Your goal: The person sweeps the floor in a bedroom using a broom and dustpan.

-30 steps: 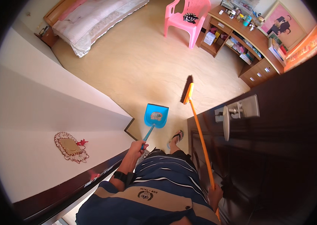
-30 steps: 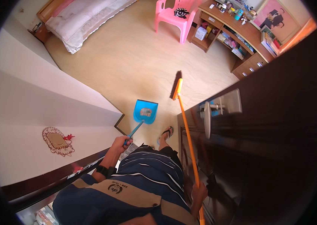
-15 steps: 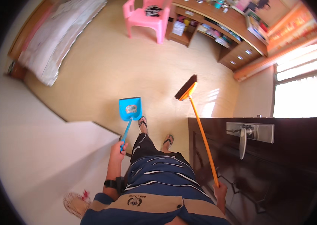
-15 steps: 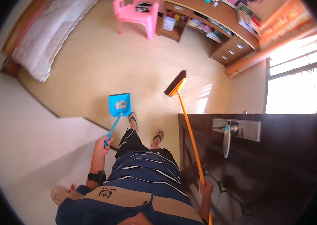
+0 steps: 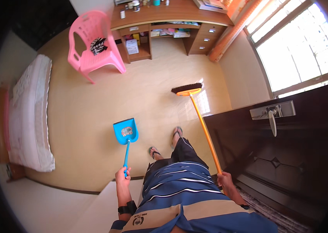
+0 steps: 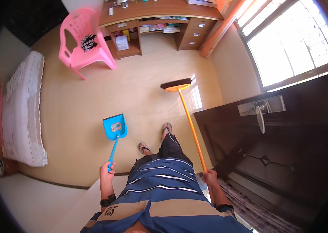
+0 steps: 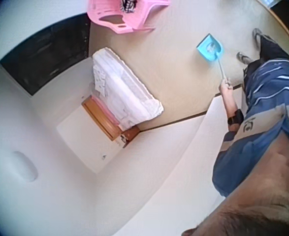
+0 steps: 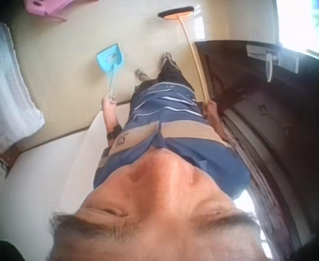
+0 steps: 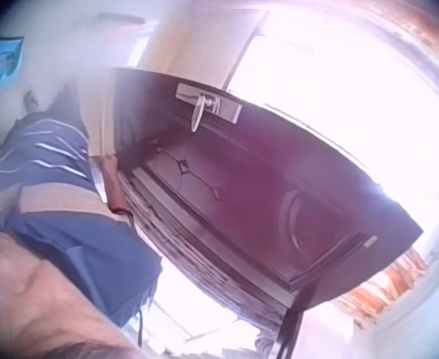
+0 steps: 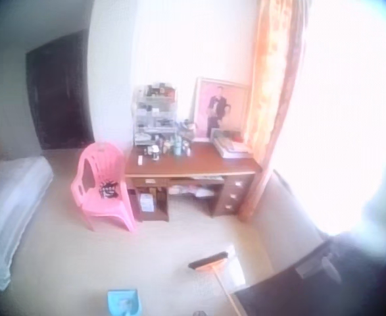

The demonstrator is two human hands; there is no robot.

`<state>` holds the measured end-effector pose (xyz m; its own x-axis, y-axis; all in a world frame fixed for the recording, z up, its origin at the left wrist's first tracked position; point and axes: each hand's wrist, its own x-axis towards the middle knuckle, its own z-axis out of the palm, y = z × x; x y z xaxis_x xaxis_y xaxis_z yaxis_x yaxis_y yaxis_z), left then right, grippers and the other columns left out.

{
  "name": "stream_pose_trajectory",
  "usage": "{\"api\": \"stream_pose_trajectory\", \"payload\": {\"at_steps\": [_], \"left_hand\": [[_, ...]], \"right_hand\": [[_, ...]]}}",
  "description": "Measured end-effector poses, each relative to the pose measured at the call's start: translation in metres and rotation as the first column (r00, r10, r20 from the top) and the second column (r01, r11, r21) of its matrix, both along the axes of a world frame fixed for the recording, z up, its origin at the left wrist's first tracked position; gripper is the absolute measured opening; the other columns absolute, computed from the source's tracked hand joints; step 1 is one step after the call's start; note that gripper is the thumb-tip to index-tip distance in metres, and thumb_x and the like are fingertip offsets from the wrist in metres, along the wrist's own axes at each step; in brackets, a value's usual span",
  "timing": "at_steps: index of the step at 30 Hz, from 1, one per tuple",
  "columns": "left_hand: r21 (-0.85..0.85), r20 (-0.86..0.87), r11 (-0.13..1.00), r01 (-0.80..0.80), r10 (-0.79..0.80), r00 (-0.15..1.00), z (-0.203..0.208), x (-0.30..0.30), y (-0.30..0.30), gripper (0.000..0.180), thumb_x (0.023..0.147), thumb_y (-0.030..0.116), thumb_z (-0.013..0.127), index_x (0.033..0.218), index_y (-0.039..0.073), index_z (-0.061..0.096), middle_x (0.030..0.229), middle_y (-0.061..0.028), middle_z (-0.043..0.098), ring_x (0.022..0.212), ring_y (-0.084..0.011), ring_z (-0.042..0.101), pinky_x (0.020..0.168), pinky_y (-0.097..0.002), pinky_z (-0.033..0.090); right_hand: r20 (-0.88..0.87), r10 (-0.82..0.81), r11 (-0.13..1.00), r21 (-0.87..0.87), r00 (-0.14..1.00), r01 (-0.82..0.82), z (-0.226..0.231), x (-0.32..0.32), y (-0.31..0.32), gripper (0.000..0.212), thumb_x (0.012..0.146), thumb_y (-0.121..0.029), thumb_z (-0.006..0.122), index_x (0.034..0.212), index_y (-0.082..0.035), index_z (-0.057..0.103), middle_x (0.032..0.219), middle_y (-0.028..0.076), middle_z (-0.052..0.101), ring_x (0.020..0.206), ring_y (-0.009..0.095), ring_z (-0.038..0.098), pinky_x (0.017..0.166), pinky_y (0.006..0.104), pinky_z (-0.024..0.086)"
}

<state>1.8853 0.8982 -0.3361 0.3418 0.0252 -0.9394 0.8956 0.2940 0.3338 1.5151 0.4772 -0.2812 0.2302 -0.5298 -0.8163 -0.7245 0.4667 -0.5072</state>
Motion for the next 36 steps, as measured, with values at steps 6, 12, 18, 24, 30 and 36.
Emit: {"api": "stream_pose_trajectory", "payload": {"at_steps": [6,12,18,24,30,36], "left_hand": [[0.060,0.034,0.985,0.164,-0.166,0.986,-0.010,0.167,-0.018,0.014,0.085,0.012,0.059,0.095,0.004,0.055,0.094,-0.0179,0.064,0.052,-0.0068,0.050,0.037,-0.0184,0.030],[-0.080,-0.048,0.985,0.151,-0.155,0.987,-0.023,0.271,-0.076,0.026,0.090,0.019,0.051,0.109,0.002,0.053,0.109,-0.0188,0.061,0.051,-0.0035,0.050,0.036,-0.0162,0.032],[-0.177,-0.097,0.975,0.132,-0.151,0.984,0.011,0.351,-0.150,0.028,0.093,0.021,0.050,0.112,0.000,0.052,0.112,-0.0201,0.060,0.051,-0.0055,0.053,0.036,-0.0170,0.035],[-0.195,-0.070,0.956,0.219,-0.236,0.969,0.044,0.412,-0.223,0.031,0.092,0.019,0.053,0.114,-0.002,0.050,0.112,-0.0218,0.059,0.051,-0.0070,0.051,0.037,-0.0176,0.037],[-0.180,-0.066,0.920,0.348,-0.364,0.929,0.053,0.471,-0.273,0.029,0.092,0.019,0.053,0.112,-0.002,0.050,0.110,-0.0215,0.060,0.051,-0.0072,0.051,0.036,-0.0174,0.037],[-0.148,-0.052,0.846,0.512,-0.524,0.850,0.029,0.522,-0.340,0.025,0.092,0.019,0.053,0.109,0.000,0.052,0.106,-0.0195,0.063,0.052,-0.0067,0.051,0.036,-0.0167,0.036]], "right_hand": [[-0.082,-0.072,0.979,-0.197,0.994,0.055,-0.034,0.158,-0.020,0.021,0.085,-0.020,0.058,0.080,0.000,0.061,0.056,0.006,0.055,0.042,0.015,0.050,0.038,0.0302,0.040],[-0.117,-0.045,0.971,-0.237,0.992,0.016,-0.054,0.250,-0.164,0.024,0.087,-0.023,0.055,0.078,-0.001,0.056,0.055,0.005,0.052,0.039,0.013,0.046,0.034,0.0289,0.037],[0.018,-0.072,0.982,-0.176,0.997,0.074,-0.071,0.331,-0.295,0.026,0.085,-0.022,0.056,0.075,0.002,0.057,0.055,0.008,0.053,0.038,0.015,0.047,0.033,0.0312,0.037],[-0.123,-0.030,0.957,-0.289,0.992,-0.007,-0.121,0.394,-0.402,0.028,0.084,-0.022,0.053,0.091,0.003,0.061,0.058,0.011,0.058,0.043,0.018,0.055,0.038,0.0326,0.044],[-0.291,-0.047,0.929,-0.365,0.955,-0.066,-0.119,0.406,-0.401,0.031,0.088,-0.025,0.053,0.110,-0.006,0.062,0.063,0.009,0.062,0.050,0.020,0.061,0.046,0.0341,0.049],[-0.248,-0.255,0.936,-0.306,0.935,0.174,-0.123,0.373,-0.275,0.019,0.086,-0.022,0.050,0.090,-0.006,0.060,0.056,0.007,0.057,0.048,0.020,0.059,0.045,0.0357,0.048]]}}
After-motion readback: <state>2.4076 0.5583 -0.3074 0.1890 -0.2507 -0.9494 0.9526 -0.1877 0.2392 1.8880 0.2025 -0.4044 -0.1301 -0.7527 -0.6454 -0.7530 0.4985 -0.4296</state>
